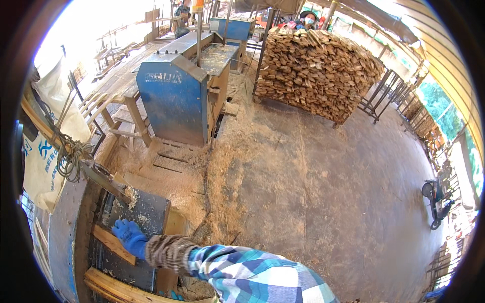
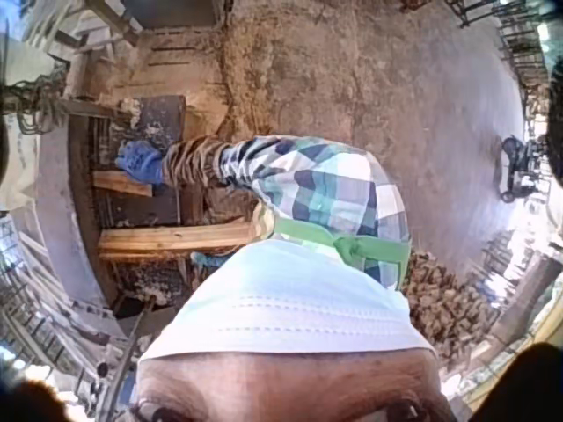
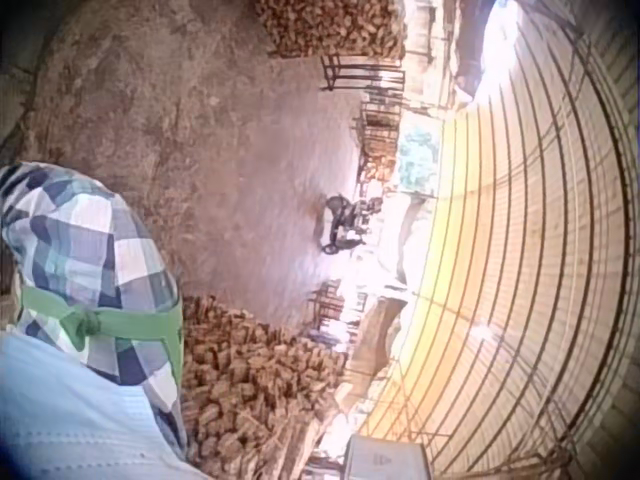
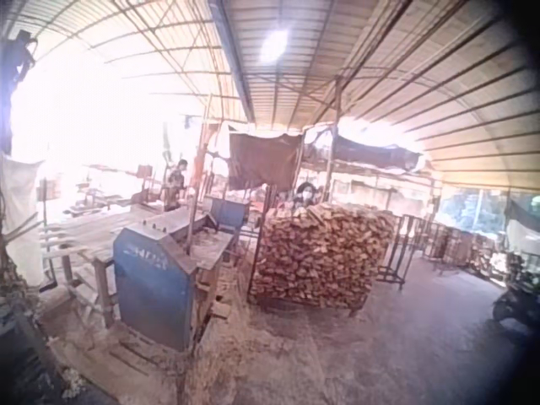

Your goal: The person picks up wooden planks from a large pile and feeds them one by one into a wood processing machine. The person wears blue gloves and a plaid shirt while handling the wood in a workshop setting.

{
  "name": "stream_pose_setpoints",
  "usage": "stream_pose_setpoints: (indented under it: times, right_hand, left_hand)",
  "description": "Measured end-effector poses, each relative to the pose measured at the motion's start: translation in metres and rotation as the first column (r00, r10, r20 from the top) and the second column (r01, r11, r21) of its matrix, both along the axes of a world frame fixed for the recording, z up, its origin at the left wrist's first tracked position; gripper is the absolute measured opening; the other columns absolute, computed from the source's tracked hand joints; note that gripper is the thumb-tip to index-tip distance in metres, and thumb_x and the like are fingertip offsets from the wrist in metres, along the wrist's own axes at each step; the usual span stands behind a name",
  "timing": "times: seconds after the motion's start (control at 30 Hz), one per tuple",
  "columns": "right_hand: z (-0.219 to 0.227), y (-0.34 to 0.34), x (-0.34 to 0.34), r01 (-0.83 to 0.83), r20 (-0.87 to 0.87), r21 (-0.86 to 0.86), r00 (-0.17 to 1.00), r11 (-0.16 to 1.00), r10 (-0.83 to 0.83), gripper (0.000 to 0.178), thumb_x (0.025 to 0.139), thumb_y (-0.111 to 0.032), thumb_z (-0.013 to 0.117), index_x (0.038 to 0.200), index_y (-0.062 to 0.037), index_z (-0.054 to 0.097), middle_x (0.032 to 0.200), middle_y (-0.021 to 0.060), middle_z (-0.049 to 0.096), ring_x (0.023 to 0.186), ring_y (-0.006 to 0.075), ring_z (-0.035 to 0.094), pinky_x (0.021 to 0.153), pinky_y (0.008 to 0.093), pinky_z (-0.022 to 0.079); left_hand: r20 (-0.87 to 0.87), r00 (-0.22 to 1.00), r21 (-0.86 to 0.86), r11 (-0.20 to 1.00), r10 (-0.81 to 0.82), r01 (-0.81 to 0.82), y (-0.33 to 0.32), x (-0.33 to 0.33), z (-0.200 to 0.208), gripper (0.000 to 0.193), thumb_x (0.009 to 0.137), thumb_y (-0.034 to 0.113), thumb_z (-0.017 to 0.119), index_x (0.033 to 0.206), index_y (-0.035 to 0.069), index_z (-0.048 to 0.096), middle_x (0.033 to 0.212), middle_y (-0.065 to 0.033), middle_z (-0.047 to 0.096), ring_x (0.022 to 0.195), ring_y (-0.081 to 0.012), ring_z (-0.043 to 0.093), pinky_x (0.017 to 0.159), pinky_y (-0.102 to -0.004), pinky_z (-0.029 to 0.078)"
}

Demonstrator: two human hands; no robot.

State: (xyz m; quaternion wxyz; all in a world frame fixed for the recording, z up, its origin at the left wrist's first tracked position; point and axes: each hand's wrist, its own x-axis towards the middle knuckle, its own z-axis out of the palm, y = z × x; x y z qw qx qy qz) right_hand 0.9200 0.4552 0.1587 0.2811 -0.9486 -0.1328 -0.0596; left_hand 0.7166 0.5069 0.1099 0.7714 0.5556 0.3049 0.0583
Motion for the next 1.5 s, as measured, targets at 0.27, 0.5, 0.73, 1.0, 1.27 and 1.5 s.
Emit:
stream_pose_setpoints:
  times: [0.27, 0.5, 0.73, 1.0, 1.27, 1.5]
  right_hand:
    - [0.012, 0.020, 0.035, 0.157, -0.057, 0.438, 0.988, 0.885, -0.147, 0.023, 0.098, -0.021, 0.055, 0.116, -0.0080, 0.061, 0.113, 0.0204, 0.060, 0.106, 0.0390, 0.061, 0.092, 0.0475, 0.051]
    - [0.002, -0.027, -0.064, -0.284, 0.304, 0.625, 0.947, 0.727, 0.108, 0.031, 0.099, -0.021, 0.061, 0.125, -0.0042, 0.063, 0.111, 0.0172, 0.062, 0.102, 0.0354, 0.061, 0.091, 0.0426, 0.051]
    - [-0.036, -0.120, -0.292, -0.206, -0.365, 0.754, 0.657, 0.623, 0.659, 0.072, 0.102, -0.036, 0.063, 0.160, -0.0097, 0.029, 0.164, 0.0148, 0.032, 0.145, 0.0244, 0.039, 0.119, 0.0370, 0.034]
    - [0.017, -0.115, -0.307, -0.045, -0.312, 0.770, 0.844, 0.636, 0.437, 0.055, 0.102, -0.013, 0.063, 0.151, 0.0010, 0.043, 0.152, 0.0150, 0.051, 0.136, 0.0193, 0.049, 0.110, 0.0319, 0.043]
    - [0.037, -0.108, -0.263, -0.042, -0.331, 0.763, 0.832, 0.644, 0.446, 0.052, 0.104, -0.020, 0.062, 0.152, -0.0095, 0.047, 0.105, 0.0007, 0.065, 0.078, 0.0054, 0.043, 0.069, 0.0248, 0.045]
    - [0.022, -0.098, -0.244, -0.118, -0.243, 0.725, 0.878, 0.678, 0.412, 0.049, 0.103, -0.015, 0.062, 0.149, -0.0049, 0.050, 0.139, 0.0133, 0.063, 0.115, 0.0128, 0.062, 0.093, 0.0318, 0.053]
  left_hand:
    - [0.000, 0.999, 0.037, 0.999, 0.038, -0.038, 0.014, -0.018, 0.001, 0.074, 0.100, 0.062, 0.049, 0.150, 0.008, 0.043, 0.141, -0.0115, 0.056, 0.126, -0.0272, 0.054, 0.110, -0.0454, 0.044]
    - [0.080, 0.987, 0.016, 0.990, 0.136, -0.138, 0.024, -0.077, 0.010, 0.077, 0.100, 0.064, 0.047, 0.152, 0.008, 0.041, 0.144, -0.0122, 0.054, 0.130, -0.0276, 0.052, 0.113, -0.0450, 0.042]
    - [0.264, 0.948, -0.258, 0.960, 0.177, -0.107, 0.043, -0.173, 0.015, 0.080, 0.100, 0.067, 0.045, 0.153, 0.008, 0.039, 0.146, -0.0129, 0.052, 0.133, -0.0280, 0.050, 0.117, -0.0445, 0.039]
    - [0.187, 0.970, -0.529, 0.848, 0.155, -0.033, 0.026, -0.195, 0.037, 0.105, 0.084, 0.083, 0.054, 0.151, 0.003, 0.042, 0.135, -0.0149, 0.061, 0.119, -0.0216, 0.061, 0.102, -0.0394, 0.054]
    - [0.299, 0.932, -0.499, 0.866, 0.205, -0.030, 0.051, -0.162, 0.041, 0.096, 0.089, 0.074, 0.058, 0.156, 0.008, 0.036, 0.148, -0.0159, 0.052, 0.124, -0.0269, 0.060, 0.098, -0.0394, 0.058]
    - [0.332, 0.927, -0.484, 0.875, 0.173, 0.010, 0.065, -0.151, 0.043, 0.088, 0.096, 0.064, 0.056, 0.160, 0.011, 0.026, 0.159, -0.0182, 0.036, 0.142, -0.0334, 0.044, 0.110, -0.0449, 0.050]
